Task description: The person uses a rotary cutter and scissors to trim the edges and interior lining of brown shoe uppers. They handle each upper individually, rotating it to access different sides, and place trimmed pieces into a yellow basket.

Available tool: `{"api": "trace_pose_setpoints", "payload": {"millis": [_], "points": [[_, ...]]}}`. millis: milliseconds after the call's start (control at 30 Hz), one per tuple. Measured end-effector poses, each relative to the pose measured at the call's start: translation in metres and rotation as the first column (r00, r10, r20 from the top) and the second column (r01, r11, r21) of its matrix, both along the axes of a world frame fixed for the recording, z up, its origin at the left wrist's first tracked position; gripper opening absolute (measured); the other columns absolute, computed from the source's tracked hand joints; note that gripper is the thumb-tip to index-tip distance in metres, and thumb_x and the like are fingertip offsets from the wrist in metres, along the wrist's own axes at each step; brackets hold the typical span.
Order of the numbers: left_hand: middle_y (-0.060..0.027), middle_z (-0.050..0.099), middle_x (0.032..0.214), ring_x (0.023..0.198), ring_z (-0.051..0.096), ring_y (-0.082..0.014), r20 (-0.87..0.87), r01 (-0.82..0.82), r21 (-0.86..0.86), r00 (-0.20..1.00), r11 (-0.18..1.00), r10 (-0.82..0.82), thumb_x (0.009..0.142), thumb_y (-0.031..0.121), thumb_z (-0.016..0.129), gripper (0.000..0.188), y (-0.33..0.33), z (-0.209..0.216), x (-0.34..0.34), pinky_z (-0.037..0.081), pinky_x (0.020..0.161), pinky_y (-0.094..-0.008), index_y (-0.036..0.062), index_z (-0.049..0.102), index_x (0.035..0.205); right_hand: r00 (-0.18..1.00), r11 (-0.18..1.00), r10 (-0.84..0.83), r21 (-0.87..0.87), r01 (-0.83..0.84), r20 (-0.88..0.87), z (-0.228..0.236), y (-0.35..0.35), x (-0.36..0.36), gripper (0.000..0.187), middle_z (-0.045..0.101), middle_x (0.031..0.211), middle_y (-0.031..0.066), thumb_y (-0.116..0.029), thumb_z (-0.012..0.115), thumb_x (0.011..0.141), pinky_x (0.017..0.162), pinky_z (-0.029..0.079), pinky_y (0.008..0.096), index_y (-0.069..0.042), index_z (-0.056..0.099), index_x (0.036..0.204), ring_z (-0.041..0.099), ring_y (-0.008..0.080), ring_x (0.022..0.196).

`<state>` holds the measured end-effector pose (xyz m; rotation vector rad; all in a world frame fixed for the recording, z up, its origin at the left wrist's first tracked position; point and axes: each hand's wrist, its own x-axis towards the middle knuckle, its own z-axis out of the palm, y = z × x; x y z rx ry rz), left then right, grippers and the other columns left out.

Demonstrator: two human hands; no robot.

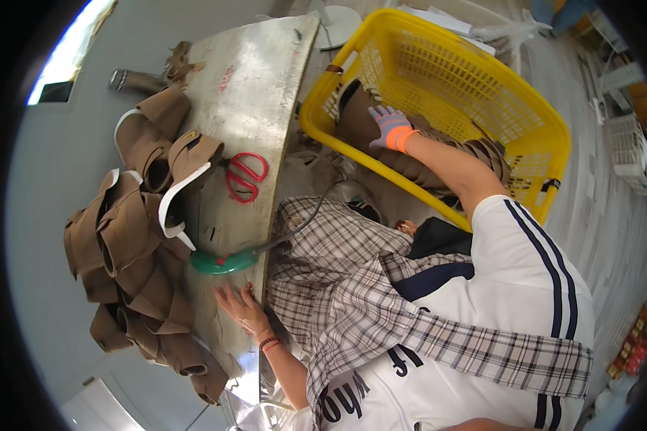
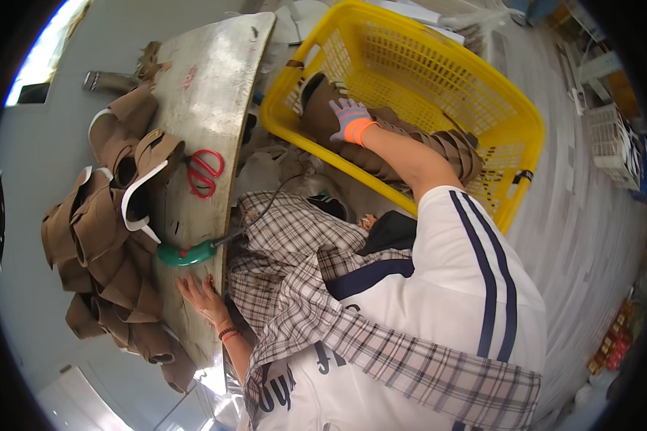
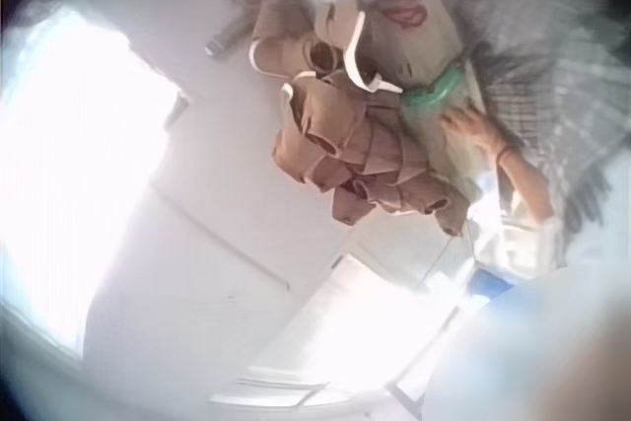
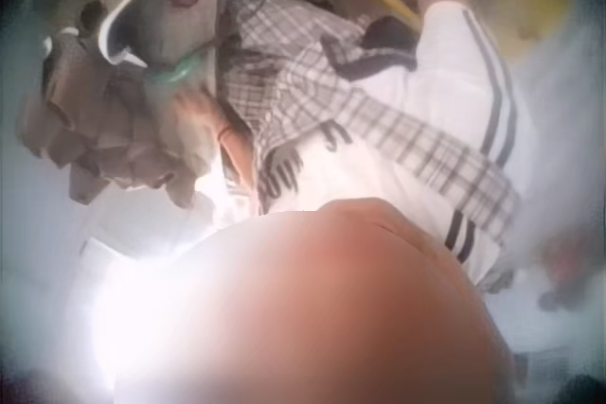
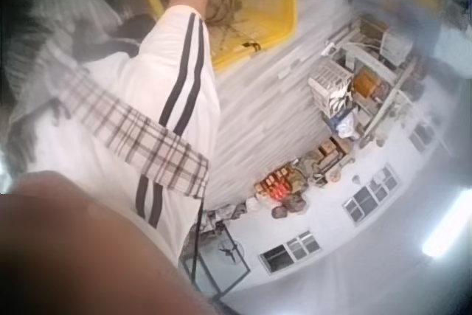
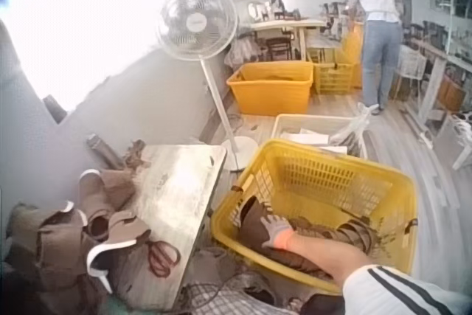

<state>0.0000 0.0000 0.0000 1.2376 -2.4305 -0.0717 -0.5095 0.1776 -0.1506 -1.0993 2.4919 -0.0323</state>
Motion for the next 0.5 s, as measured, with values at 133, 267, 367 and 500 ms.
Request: {"api": "trace_pose_setpoints", "payload": {"millis": [133, 267, 367, 500], "points": [[-0.0237, 0.032, 0.147, 0.133, 0.034, -0.0411, -0.050, -0.009, 0.069, 0.999, 0.998, 0.012, 0.091, 0.016, 0.057, 0.041, 0.003, -0.005, -0.002, 0.033, 0.107, -0.0448, -0.0003, 0.052, 0.128, 0.996, 0.995, 0.084, 0.050, -0.083, -0.008, -0.006, -0.046, -0.021, 0.102, 0.019, 0.156, 0.0149, -0.061, 0.066, 0.077, 0.113, 0.026, 0.0457, -0.010, 0.018, 0.151, 0.020, 0.0355, 0.142], [-0.0229, 0.033, 0.147, 0.134, 0.035, -0.0399, 0.003, -0.005, 0.040, 1.000, 0.999, 0.005, 0.091, 0.015, 0.056, 0.039, -0.002, 0.004, -0.004, 0.033, 0.107, -0.0446, -0.0008, 0.053, 0.127, 0.978, 0.961, 0.204, 0.181, -0.208, 0.040, -0.010, -0.090, -0.029, 0.102, 0.016, 0.157, 0.0129, -0.062, 0.065, 0.076, 0.113, 0.027, 0.0461, -0.010, 0.019, 0.151, 0.016, 0.0340, 0.144], [-0.0217, 0.034, 0.146, 0.131, 0.039, -0.0395, 0.010, -0.022, 0.025, 1.000, 0.999, 0.022, 0.092, 0.012, 0.054, 0.036, 0.001, 0.007, -0.005, 0.037, 0.104, -0.0427, -0.0020, 0.054, 0.125, 0.968, 0.938, 0.251, 0.247, -0.241, -0.008, -0.014, -0.111, -0.033, 0.102, 0.015, 0.157, 0.0119, -0.063, 0.065, 0.077, 0.114, 0.027, 0.0464, -0.010, 0.019, 0.151, 0.015, 0.0336, 0.144], [-0.0205, 0.036, 0.146, 0.130, 0.040, -0.0382, -0.013, -0.038, 0.047, 0.999, 0.998, 0.038, 0.091, 0.012, 0.054, 0.036, 0.002, 0.010, -0.011, 0.037, 0.104, -0.0420, -0.0019, 0.055, 0.124, 0.925, 0.872, 0.361, 0.394, -0.289, -0.120, -0.026, -0.125, -0.043, 0.088, 0.032, 0.148, 0.0131, -0.061, 0.065, 0.078, 0.110, 0.032, 0.0459, -0.006, 0.039, 0.142, 0.025, 0.0339, 0.140]]}}
